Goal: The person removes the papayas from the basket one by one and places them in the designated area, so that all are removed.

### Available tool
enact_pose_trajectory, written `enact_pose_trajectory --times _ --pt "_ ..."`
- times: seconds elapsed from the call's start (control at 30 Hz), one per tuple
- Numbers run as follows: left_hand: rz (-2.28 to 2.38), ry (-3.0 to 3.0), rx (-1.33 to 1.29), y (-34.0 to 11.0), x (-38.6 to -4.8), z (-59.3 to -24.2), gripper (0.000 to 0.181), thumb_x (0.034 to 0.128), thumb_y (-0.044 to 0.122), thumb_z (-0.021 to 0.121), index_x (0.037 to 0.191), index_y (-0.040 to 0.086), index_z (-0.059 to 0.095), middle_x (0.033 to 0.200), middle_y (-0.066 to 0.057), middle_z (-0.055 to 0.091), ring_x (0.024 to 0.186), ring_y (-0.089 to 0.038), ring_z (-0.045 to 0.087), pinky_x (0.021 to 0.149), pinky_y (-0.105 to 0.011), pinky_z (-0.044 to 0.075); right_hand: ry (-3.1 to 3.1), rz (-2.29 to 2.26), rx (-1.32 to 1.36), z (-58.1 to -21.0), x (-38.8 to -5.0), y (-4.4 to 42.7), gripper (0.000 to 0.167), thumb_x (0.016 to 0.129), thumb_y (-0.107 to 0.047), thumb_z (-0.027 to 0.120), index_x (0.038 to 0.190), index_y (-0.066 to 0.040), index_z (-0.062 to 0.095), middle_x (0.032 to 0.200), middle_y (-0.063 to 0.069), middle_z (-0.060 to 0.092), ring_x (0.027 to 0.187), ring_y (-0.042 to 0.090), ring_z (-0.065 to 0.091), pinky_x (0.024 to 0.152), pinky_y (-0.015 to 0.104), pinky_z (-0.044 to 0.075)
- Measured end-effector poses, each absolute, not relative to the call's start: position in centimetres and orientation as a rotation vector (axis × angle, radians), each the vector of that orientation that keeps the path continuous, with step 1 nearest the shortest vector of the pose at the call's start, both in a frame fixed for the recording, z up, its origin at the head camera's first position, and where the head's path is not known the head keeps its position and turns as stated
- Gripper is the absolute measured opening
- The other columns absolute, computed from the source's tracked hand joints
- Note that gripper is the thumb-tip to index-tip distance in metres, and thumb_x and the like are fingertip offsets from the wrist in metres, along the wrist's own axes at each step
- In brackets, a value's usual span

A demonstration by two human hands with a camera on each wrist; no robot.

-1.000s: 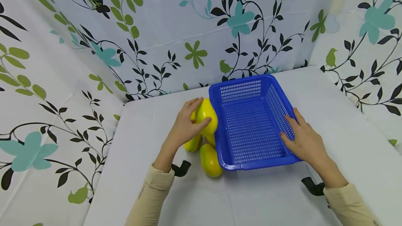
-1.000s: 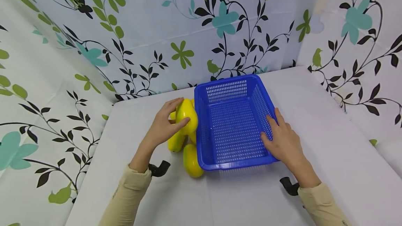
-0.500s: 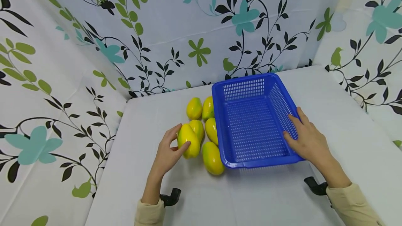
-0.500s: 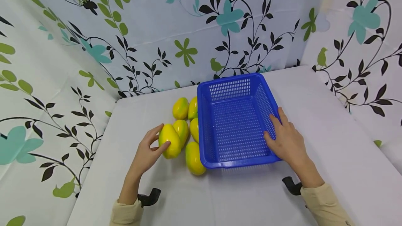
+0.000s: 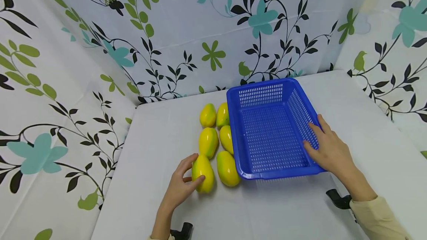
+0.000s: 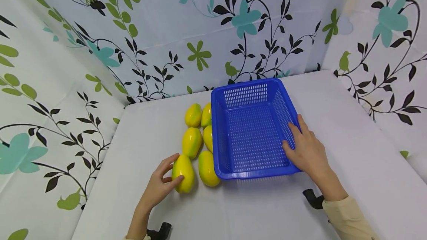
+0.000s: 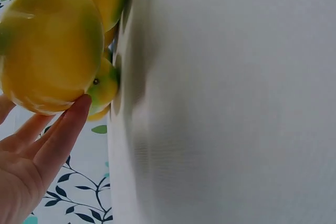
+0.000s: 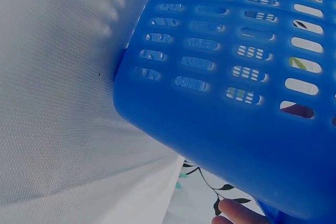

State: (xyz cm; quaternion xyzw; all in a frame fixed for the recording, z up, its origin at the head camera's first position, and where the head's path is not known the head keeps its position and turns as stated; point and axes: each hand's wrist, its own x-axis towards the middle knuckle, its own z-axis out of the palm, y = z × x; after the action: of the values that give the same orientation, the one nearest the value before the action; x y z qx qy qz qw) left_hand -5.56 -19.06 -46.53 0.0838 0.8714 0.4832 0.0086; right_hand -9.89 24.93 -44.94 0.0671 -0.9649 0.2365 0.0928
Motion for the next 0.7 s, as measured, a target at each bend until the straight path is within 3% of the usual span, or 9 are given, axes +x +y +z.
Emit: enact_pose_trajectory --times 0.17,0.43,0.7 --pt "1.461 2.739 0.279 -19.1 -5.6 -48.0 0.067 0.0849 0.028 0.078 0.146 0.022 0.049 0.15 -0.009 0.041 0.124 -0.037 0.05 0.083 -0.05 0.056 -2.874 0.699 0.191 -44.7 -9.8 25.1 0.062 0.089 -0.02 0.063 0.139 0.012 0.044 0.151 0.038 0.023 0.117 0.066 0.042 0.074 0.075 0.044" --pt "1.434 2.743 0.212 -18.6 -5.3 -48.0 0.068 0.0845 0.029 0.078 0.146 0.025 0.049 0.138 -0.007 0.045 0.122 -0.035 0.05 0.084 -0.048 0.056 -2.886 0.705 0.177 -44.7 -9.6 25.1 0.063 0.089 -0.021 0.062 0.139 0.012 0.043 0.152 0.037 0.022 0.119 0.066 0.04 0.076 0.075 0.043" --pt "1.375 2.752 0.212 -18.6 -5.4 -48.0 0.066 0.0885 0.034 0.073 0.147 0.021 0.046 0.144 -0.007 0.046 0.124 -0.033 0.052 0.091 -0.049 0.053 -2.889 0.714 0.17 -44.8 -9.5 25.1 0.063 0.09 -0.021 0.062 0.139 0.012 0.043 0.153 0.037 0.022 0.119 0.065 0.04 0.076 0.076 0.043"
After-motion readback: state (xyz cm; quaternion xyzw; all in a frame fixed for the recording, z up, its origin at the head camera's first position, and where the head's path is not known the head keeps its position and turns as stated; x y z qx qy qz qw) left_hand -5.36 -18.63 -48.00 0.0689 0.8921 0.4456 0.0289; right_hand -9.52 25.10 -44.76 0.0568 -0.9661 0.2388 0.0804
